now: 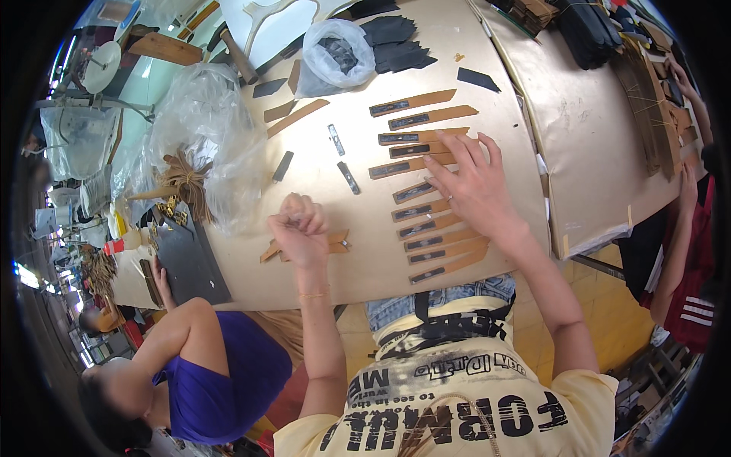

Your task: The person assembles small craft components by hand at a workbench. They pick up small black rectangular pieces and attach them to light brown wooden strips, then place the assembled units on the table. The person repeats this process multiple times, handling the parts one at a time.

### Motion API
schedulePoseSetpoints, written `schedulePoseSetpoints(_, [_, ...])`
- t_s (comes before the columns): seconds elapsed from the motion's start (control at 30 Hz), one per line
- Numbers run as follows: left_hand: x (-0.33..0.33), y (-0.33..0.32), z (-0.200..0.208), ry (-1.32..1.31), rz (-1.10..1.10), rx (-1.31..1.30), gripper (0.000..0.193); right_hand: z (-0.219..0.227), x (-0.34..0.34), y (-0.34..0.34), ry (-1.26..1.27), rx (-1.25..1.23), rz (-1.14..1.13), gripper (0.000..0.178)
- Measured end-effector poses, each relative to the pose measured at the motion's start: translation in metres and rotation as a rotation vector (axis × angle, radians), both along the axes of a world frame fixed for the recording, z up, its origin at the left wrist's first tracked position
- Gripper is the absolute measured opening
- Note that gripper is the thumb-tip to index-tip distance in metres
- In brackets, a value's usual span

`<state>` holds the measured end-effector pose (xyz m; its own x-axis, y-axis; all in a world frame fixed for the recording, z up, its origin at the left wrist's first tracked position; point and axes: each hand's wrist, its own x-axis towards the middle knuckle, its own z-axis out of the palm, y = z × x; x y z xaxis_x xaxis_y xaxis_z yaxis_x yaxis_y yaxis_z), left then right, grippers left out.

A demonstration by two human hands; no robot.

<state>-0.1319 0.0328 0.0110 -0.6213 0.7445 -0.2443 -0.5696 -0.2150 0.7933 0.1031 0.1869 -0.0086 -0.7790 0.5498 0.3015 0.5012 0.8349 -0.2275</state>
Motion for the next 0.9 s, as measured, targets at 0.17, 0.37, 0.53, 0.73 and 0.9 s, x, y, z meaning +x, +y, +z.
schedulePoseSetpoints(0.17, [0.039,0.023,0.002,-0.014,-0.031,-0.037,0.037,0.002,0.006,0.003,0.065,0.010,0.010,0.032])
schedulePoseSetpoints(0.37, [0.052,0.041,0.004,0.221,-0.160,-0.259,0.032,0.005,0.024,-0.005,0.065,-0.057,0.003,0.028])
schedulePoseSetpoints(0.53, [0.071,0.043,-0.001,0.741,-0.398,-0.425,0.012,0.004,0.030,-0.007,0.064,-0.112,0.004,0.026])
schedulePoseSetpoints(0.73, [0.085,0.048,-0.006,1.530,-0.419,-0.314,0.019,0.002,0.028,-0.009,0.065,-0.124,0.006,0.026])
schedulePoseSetpoints(0.9, [0.094,0.047,-0.014,1.682,-0.492,-0.325,0.025,0.000,0.026,-0.011,0.074,-0.141,0.003,0.025])
